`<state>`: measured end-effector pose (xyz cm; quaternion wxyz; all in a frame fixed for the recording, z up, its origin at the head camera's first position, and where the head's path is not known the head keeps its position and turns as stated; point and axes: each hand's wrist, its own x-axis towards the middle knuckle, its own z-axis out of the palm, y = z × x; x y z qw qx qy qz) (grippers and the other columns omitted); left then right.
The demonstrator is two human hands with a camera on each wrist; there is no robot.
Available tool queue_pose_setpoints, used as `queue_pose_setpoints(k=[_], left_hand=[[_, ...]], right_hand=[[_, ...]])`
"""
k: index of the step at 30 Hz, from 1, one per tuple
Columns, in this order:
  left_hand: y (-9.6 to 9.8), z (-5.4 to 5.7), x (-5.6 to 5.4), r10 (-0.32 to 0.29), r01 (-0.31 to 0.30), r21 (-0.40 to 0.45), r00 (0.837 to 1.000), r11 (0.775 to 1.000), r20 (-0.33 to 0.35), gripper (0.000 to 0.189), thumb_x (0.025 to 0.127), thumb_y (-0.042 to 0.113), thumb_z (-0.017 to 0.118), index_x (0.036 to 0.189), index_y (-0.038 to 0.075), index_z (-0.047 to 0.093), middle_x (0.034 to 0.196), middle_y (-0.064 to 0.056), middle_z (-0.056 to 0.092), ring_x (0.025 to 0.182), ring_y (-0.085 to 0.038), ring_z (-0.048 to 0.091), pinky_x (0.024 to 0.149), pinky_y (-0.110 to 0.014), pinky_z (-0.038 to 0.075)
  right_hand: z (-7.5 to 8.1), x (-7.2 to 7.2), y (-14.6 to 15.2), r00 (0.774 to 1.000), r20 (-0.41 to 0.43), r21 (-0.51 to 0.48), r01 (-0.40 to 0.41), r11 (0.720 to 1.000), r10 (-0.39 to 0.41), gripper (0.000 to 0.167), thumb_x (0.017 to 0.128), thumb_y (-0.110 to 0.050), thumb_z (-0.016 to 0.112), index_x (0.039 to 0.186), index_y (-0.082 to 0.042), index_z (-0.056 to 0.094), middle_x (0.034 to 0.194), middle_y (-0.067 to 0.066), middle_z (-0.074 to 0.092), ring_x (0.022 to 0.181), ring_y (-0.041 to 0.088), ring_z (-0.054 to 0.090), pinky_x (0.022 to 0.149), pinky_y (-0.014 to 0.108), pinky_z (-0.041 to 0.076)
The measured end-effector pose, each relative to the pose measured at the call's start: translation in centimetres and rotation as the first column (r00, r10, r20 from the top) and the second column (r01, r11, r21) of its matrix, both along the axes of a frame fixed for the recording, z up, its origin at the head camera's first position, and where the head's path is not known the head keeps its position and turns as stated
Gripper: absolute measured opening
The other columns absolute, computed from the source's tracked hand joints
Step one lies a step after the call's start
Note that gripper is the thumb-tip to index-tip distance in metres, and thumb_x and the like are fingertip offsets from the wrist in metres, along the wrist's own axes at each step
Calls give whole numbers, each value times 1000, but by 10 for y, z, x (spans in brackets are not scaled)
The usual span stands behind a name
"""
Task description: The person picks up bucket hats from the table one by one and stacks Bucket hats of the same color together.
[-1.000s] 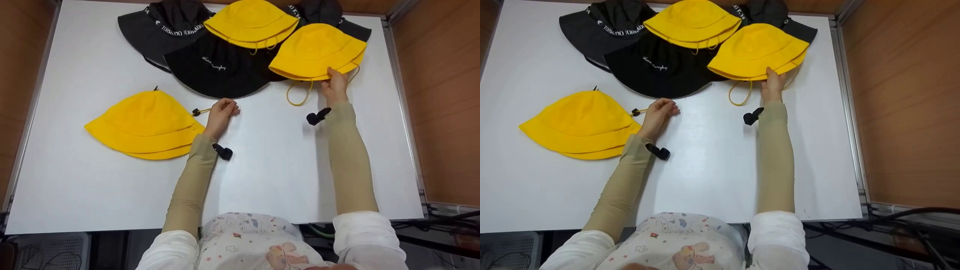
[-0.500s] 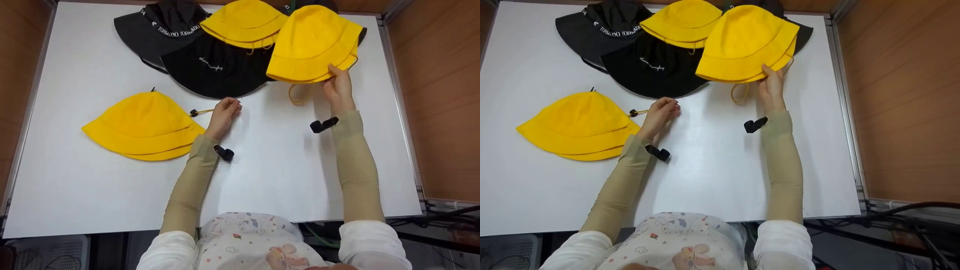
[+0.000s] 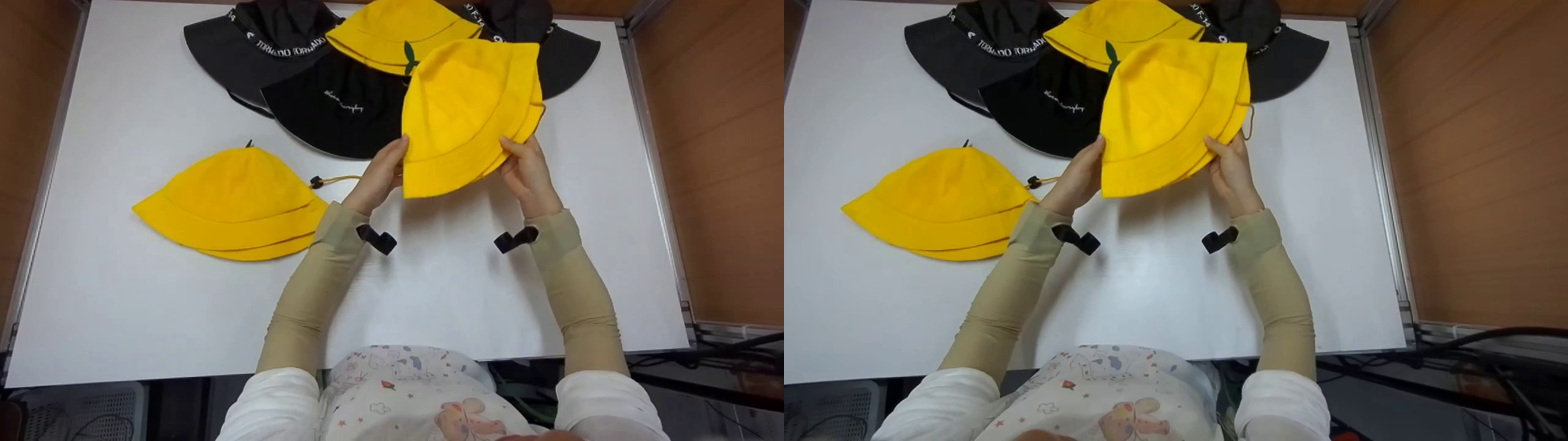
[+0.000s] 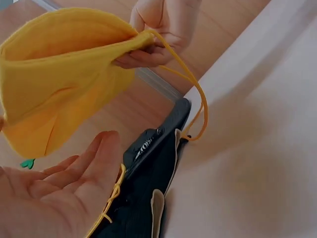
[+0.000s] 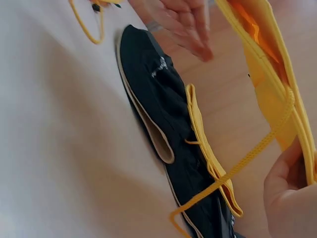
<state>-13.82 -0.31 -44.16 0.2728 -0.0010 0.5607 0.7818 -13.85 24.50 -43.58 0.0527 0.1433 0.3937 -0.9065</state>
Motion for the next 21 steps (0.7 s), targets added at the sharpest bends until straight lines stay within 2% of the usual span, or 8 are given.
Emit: queue_pose_setpoints(k=[4,7,10,13,15,18,20,21], left_hand=[[1,1,6,-25,24,-22,999,999,-47,40,99,22,47,135,5,39,110,-8,57,95,-17,58,85,-29,48],[1,-1,8,-22,11,-140,997,990,-77,45,94,16,57,135,8,40,117,-8,56,101,-19,57,92,-29,46],[0,-2,9,-19,-1,-244,997,970,-76,47,93,14,58,137,9,40,123,-9,55,107,-20,55,96,-31,44],[-3,-3,9,-31,6,-311,997,950,-76,48,94,13,57,139,9,40,128,-9,53,111,-20,54,99,-31,43],[-6,-3,9,-49,19,-322,995,947,-87,47,94,12,56,138,9,40,128,-9,53,111,-21,54,100,-32,43],[-10,-1,9,-75,35,-321,991,946,-114,44,94,9,55,136,7,43,127,-10,53,110,-21,54,99,-33,42],[-13,2,8,-99,52,-316,986,947,-134,42,94,8,54,135,6,44,125,-11,54,108,-21,54,99,-33,43],[-15,4,8,-110,60,-318,984,946,-140,41,94,8,54,134,6,45,125,-11,54,107,-21,54,99,-33,43]], right_hand=[[-6,8,-8,1000,-1,34,-31,999,31,56,92,9,50,142,-9,30,126,8,48,110,18,57,90,29,51],[-12,11,-10,998,11,50,-61,997,60,57,92,7,51,142,-9,29,127,8,48,111,17,56,91,29,51],[-17,12,-9,995,24,73,-103,992,102,57,92,4,53,143,-9,30,128,8,49,110,16,57,91,28,50],[-23,16,-3,980,40,138,-200,970,197,53,93,-4,56,141,-8,34,124,6,55,105,15,62,88,28,52],[-29,18,5,952,45,205,-305,930,302,41,96,-12,53,136,-9,43,118,4,63,100,15,65,87,30,53],[-38,20,23,885,84,322,-459,828,457,30,99,-25,49,122,-9,58,102,4,71,91,17,68,83,34,54],[-42,18,36,852,133,381,-516,767,507,28,98,-30,48,110,-11,65,95,4,72,88,16,69,83,34,55],[-42,17,41,847,161,400,-526,751,507,28,98,-31,50,106,-11,67,91,3,72,86,16,69,83,34,55]])
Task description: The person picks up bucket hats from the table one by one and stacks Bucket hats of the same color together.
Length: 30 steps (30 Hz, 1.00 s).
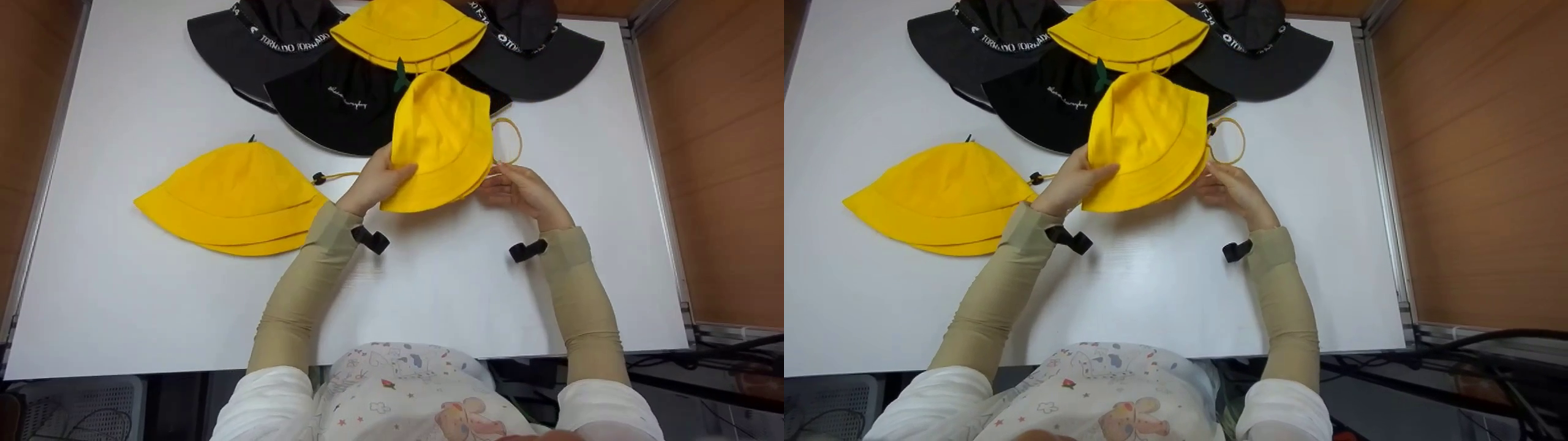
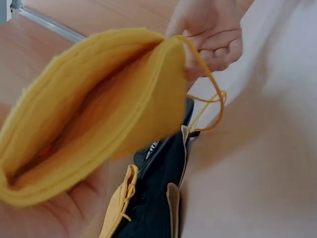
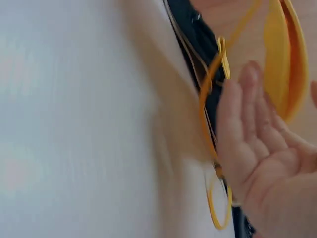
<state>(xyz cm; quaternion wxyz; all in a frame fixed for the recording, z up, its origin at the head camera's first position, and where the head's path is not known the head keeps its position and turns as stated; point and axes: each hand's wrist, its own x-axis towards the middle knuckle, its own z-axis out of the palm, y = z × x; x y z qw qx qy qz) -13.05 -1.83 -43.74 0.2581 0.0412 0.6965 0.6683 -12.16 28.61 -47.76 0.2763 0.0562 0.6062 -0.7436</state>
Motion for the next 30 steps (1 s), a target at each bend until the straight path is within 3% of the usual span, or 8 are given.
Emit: queue_pose_setpoints(k=[3,7,12,16,20,23,26,30], left_hand=[[-7,6,-1,-48,48,-31,999,998,-11,40,94,8,54,133,6,46,123,-10,55,105,-20,55,98,-33,44],[-16,16,-1,-147,144,-79,988,986,-39,37,94,9,56,130,5,49,116,-10,58,99,-20,56,95,-32,45],[-25,26,1,-303,289,-131,946,948,-112,29,93,9,57,121,3,54,105,-10,60,87,-19,57,87,-31,48],[-32,31,1,-423,392,-186,889,901,-177,25,93,8,57,117,1,57,100,-11,62,81,-17,58,81,-29,49],[-42,34,-2,-486,436,-247,849,865,-205,23,93,8,57,115,1,58,97,-11,63,79,-16,58,79,-27,50],[-53,35,-4,-488,429,-281,852,858,-188,24,93,9,58,116,2,58,98,-10,63,79,-16,59,77,-25,50],[-68,38,-6,-466,401,-319,870,859,-160,27,94,11,58,120,4,56,101,-11,63,80,-17,59,76,-26,51],[-96,43,-8,-434,338,-412,886,846,-162,34,94,13,58,126,5,53,108,-11,62,87,-18,58,82,-31,49]], right_hand=[[9,-2,10,997,11,87,69,994,-70,22,96,-27,55,98,-8,66,84,2,71,80,14,68,78,27,55],[27,-6,12,978,-109,167,197,966,-180,13,93,-18,60,99,-6,63,84,1,69,79,12,66,76,23,54],[40,-17,10,946,-242,314,288,905,-217,25,89,-17,66,111,-10,58,103,-1,61,98,11,57,90,26,46],[41,-27,8,951,-265,369,252,894,-159,42,91,-19,63,128,-8,49,129,6,48,120,21,44,104,34,34],[35,-34,5,973,-230,447,103,889,2,53,92,-24,62,138,-6,42,143,11,39,129,26,37,109,38,29],[31,-35,1,978,-150,541,-44,840,148,55,91,-33,62,137,-8,46,139,6,46,121,19,44,103,36,34],[26,-34,-4,968,-98,576,-135,807,232,50,90,-34,63,131,-7,54,125,0,57,108,13,51,94,30,39],[25,-29,-19,961,-105,557,-157,816,257,32,91,-29,63,115,-8,66,99,-8,66,94,10,53,86,25,41]])
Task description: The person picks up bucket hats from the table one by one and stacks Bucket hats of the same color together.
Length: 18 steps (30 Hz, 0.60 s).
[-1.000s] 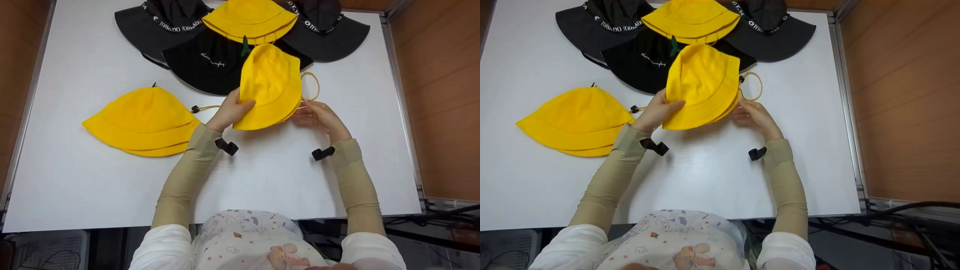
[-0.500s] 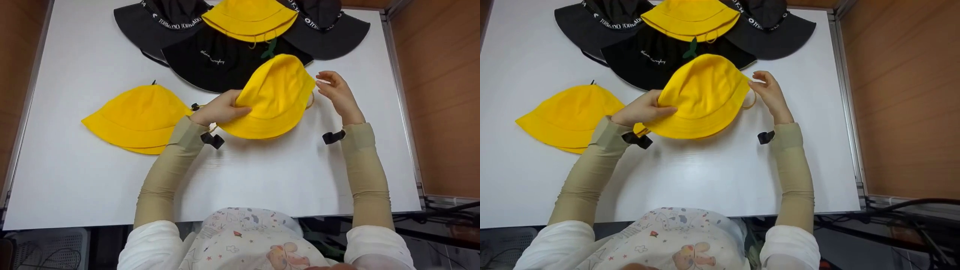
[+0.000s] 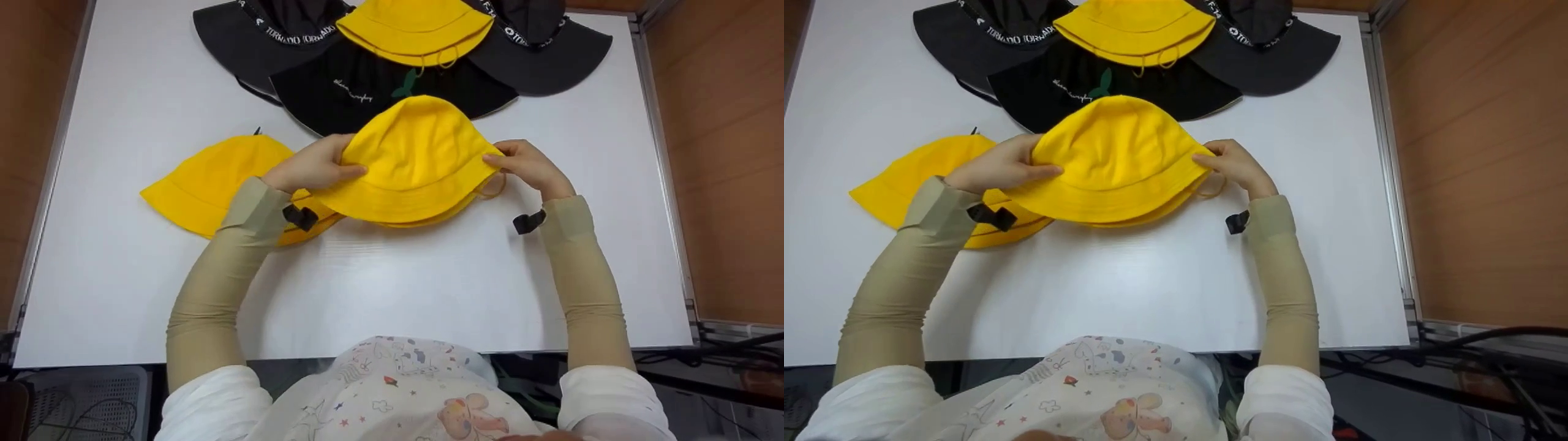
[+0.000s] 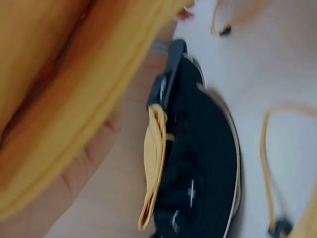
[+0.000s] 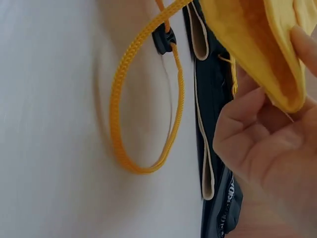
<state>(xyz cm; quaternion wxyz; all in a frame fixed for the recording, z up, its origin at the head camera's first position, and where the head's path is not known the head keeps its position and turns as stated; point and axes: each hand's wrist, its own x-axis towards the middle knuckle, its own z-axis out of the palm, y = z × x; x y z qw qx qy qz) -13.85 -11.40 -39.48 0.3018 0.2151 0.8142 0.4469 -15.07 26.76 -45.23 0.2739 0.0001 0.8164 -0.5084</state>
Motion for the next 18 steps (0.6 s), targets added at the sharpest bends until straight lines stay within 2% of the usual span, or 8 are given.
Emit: queue_pose_setpoints(k=[4,7,12,18], left_hand=[[-31,9,-4,64,-75,-119,994,990,-88,34,93,16,59,125,4,55,110,-13,62,89,-20,56,85,-33,47],[-53,16,-7,125,-145,-185,985,972,-115,34,92,20,61,122,3,57,108,-15,63,86,-19,56,79,-27,48],[-88,22,-9,197,-223,-241,972,945,-125,36,90,24,64,120,5,60,105,-14,62,81,-17,55,68,-16,46],[-134,18,-8,265,-271,-376,962,886,-69,45,92,34,61,127,7,54,113,-14,56,88,-23,52,70,-20,46]], right_hand=[[8,3,-23,997,-55,-43,-55,998,52,21,92,-25,63,104,-9,69,88,-8,65,85,11,52,82,26,39],[14,5,-43,989,-108,-93,-113,989,103,20,92,-21,61,103,-5,68,85,-6,64,80,11,53,80,24,41],[18,7,-77,980,-139,-150,-162,975,141,20,93,-18,60,103,-2,65,85,-3,62,77,11,53,75,21,45],[14,10,-126,968,-130,-162,-234,959,214,30,95,-17,56,119,1,61,101,4,65,84,11,57,80,22,48]])
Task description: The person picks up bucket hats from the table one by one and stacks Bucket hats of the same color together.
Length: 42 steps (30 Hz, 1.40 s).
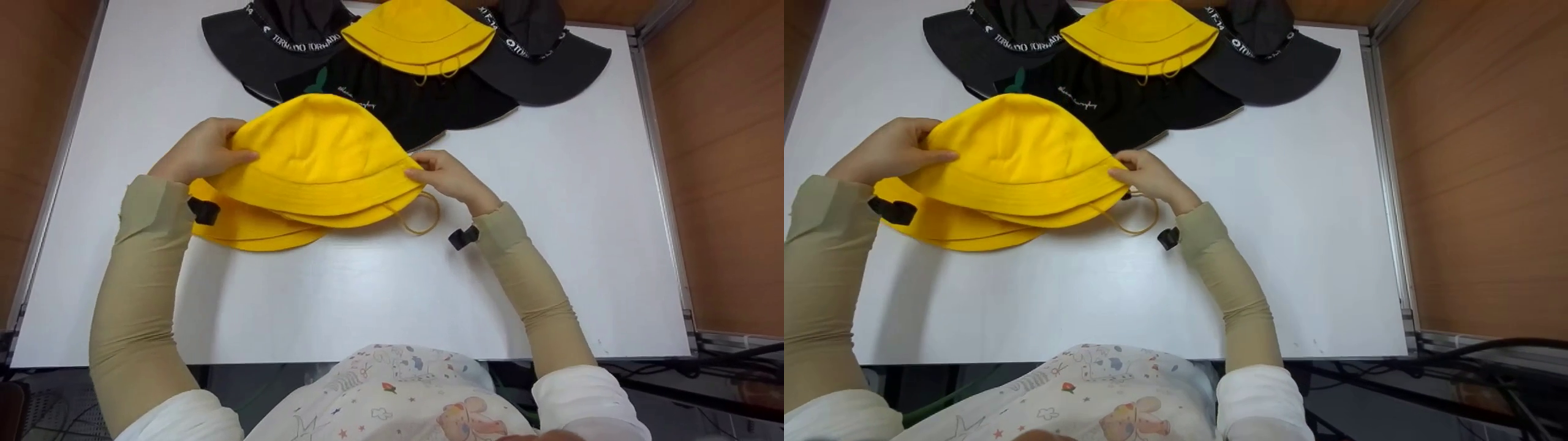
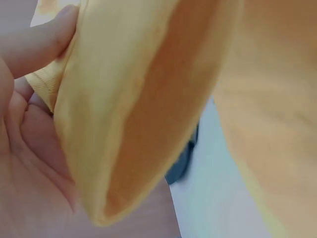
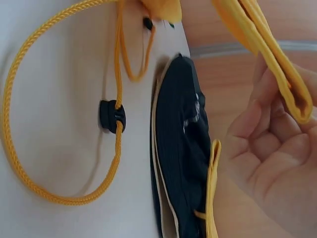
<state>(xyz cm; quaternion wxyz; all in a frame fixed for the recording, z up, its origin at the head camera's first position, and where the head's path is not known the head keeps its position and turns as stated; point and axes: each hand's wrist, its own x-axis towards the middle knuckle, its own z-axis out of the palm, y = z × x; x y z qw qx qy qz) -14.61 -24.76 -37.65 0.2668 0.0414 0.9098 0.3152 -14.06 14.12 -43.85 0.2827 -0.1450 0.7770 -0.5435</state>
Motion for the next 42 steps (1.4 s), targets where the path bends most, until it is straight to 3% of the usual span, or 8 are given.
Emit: queue_pose_setpoints(k=[8,14,19,23,28,34,38,42], left_hand=[[-53,-9,5,29,-32,-85,999,996,-32,44,92,34,60,120,0,55,106,-19,55,84,-26,49,63,-18,41],[-78,-20,11,46,-44,-120,999,992,18,51,93,36,57,122,-4,51,106,-23,51,84,-30,49,62,-20,42],[-92,-31,15,48,-43,-146,998,988,29,57,94,39,55,126,-7,47,112,-30,49,91,-37,48,76,-36,46],[-99,-40,14,68,-59,-160,996,985,55,64,95,41,52,133,-9,39,125,-37,43,103,-44,44,92,-53,41],[-98,-58,10,103,-94,-149,993,984,51,62,96,41,50,133,-7,38,126,-37,41,105,-45,43,95,-57,39],[-93,-77,11,176,-167,-125,982,978,64,61,97,41,48,135,-5,35,127,-35,39,105,-44,40,96,-55,38],[-91,-80,13,185,-176,-128,981,976,60,60,98,41,46,134,-6,35,125,-33,39,105,-43,38,95,-54,37],[-94,-71,15,165,-156,-132,985,979,57,59,98,41,43,132,-6,37,123,-32,40,102,-41,39,90,-48,40]], right_hand=[[-2,6,-60,997,32,-30,-74,997,75,28,96,-14,54,119,2,59,103,12,66,85,11,59,81,24,50],[-11,9,-87,992,47,9,-116,993,115,25,96,-17,55,114,-2,61,103,10,67,84,10,58,81,22,47],[-15,8,-99,995,51,32,-89,996,87,25,97,-17,53,116,-2,61,109,11,66,88,11,57,83,22,47],[-22,7,-105,997,34,106,-67,992,64,24,96,-18,54,114,-5,62,104,5,65,81,8,52,75,18,44],[-33,7,-111,999,37,185,-26,982,20,27,96,-19,56,119,-6,60,81,-2,51,60,5,39,57,17,34],[-48,11,-112,997,70,232,-29,972,13,29,95,-17,56,121,-4,58,91,3,49,66,9,43,58,18,39],[-52,11,-111,999,22,260,-52,964,48,26,96,-19,55,116,-3,58,103,8,52,75,10,46,64,17,40],[-48,12,-109,998,38,238,-52,970,44,28,96,-21,55,119,-5,57,102,7,52,71,10,46,63,18,41]])
